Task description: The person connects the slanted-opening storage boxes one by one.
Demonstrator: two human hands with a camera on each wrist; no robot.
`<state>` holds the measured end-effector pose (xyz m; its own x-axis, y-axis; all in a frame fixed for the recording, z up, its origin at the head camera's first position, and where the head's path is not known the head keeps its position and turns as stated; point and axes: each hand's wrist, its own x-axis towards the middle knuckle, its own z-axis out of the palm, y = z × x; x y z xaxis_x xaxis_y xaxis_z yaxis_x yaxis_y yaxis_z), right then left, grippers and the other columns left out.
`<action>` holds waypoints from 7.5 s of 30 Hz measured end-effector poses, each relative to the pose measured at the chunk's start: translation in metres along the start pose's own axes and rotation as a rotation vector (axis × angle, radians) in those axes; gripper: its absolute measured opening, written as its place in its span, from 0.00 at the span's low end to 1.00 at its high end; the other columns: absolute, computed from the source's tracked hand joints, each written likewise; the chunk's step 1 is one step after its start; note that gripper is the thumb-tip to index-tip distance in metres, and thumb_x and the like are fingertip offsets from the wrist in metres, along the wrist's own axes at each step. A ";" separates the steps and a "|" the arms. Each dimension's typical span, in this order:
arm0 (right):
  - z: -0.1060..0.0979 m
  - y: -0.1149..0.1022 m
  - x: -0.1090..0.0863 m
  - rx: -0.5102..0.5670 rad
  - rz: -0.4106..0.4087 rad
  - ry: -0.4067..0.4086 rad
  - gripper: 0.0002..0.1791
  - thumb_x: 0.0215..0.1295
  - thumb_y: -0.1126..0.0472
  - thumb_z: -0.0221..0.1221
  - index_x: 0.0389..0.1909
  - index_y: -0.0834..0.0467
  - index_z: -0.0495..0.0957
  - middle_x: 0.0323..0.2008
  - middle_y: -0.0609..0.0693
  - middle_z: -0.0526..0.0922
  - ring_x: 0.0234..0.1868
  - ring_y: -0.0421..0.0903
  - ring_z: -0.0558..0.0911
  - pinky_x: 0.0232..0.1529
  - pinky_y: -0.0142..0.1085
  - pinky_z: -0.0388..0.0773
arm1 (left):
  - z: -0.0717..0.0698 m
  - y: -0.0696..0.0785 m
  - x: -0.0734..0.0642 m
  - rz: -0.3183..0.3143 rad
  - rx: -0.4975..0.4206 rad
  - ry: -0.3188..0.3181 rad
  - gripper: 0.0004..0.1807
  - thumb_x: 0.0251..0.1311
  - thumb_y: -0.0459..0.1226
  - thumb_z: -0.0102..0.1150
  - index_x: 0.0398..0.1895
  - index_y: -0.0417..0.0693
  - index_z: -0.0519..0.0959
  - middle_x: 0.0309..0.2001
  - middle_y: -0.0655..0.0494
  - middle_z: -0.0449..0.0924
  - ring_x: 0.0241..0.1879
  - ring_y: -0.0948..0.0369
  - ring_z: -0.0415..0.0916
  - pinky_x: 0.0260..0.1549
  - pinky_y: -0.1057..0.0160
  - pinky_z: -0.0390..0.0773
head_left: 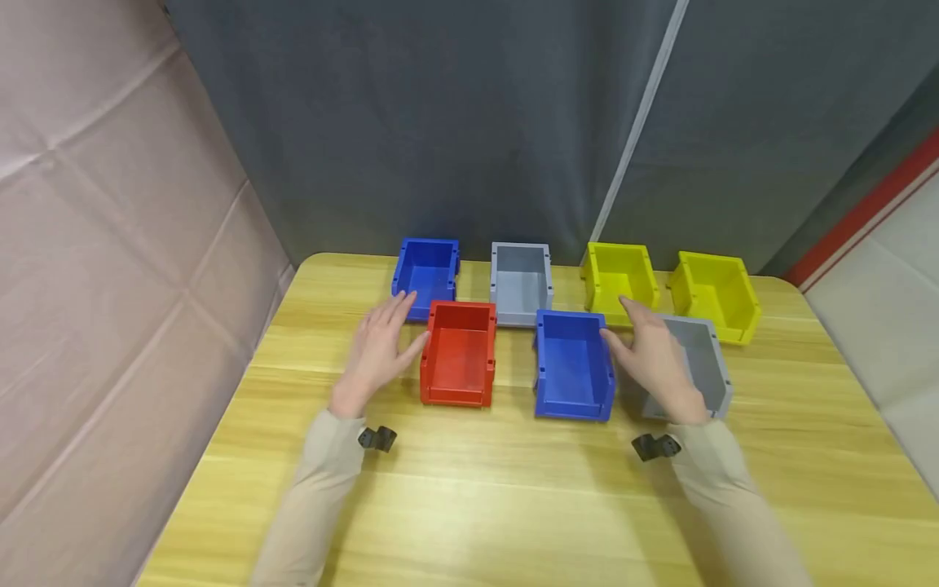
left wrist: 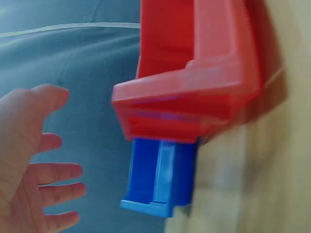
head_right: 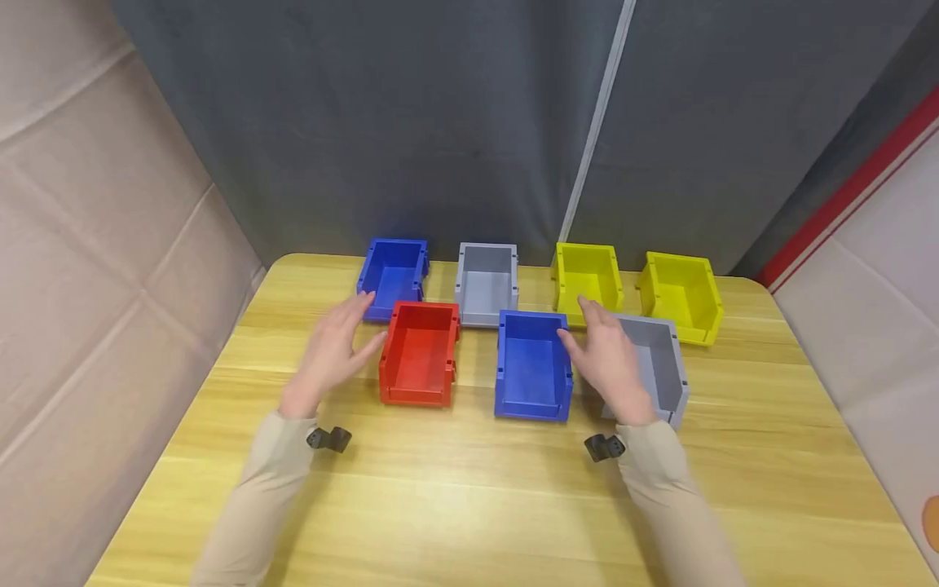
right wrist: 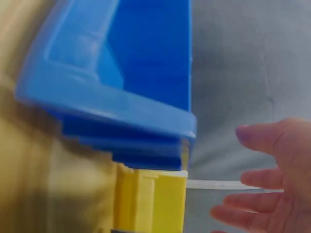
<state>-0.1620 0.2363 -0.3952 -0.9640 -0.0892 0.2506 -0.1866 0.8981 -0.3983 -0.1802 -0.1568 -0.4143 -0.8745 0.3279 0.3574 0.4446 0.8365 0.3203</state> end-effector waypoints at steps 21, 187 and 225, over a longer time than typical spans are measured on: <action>0.030 -0.001 0.000 0.129 0.131 -0.100 0.27 0.65 0.60 0.55 0.60 0.74 0.65 0.41 0.71 0.80 0.38 0.62 0.82 0.37 0.51 0.80 | 0.045 -0.010 -0.009 -0.140 -0.749 -0.042 0.26 0.61 0.29 0.57 0.62 0.32 0.66 0.59 0.35 0.69 0.43 0.42 0.77 0.41 0.51 0.80; 0.071 -0.108 0.041 -0.246 -0.128 -0.374 0.45 0.61 0.26 0.34 0.74 0.44 0.42 0.74 0.57 0.39 0.72 0.61 0.37 0.61 0.69 0.33 | 0.044 -0.006 -0.008 -0.486 -0.836 -0.137 0.22 0.61 0.38 0.59 0.55 0.34 0.74 0.52 0.40 0.77 0.51 0.48 0.76 0.46 0.57 0.78; 0.073 -0.107 0.040 -0.225 -0.144 -0.367 0.45 0.61 0.27 0.36 0.74 0.45 0.43 0.73 0.58 0.41 0.72 0.62 0.38 0.60 0.70 0.33 | 0.047 -0.007 -0.009 -0.446 -0.837 -0.119 0.21 0.62 0.38 0.58 0.55 0.33 0.74 0.51 0.40 0.77 0.50 0.48 0.76 0.46 0.56 0.78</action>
<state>-0.1946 0.1055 -0.4073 -0.9422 -0.3302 -0.0563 -0.3168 0.9331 -0.1703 -0.1843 -0.1448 -0.4612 -0.9904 0.1358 -0.0255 0.0203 0.3254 0.9454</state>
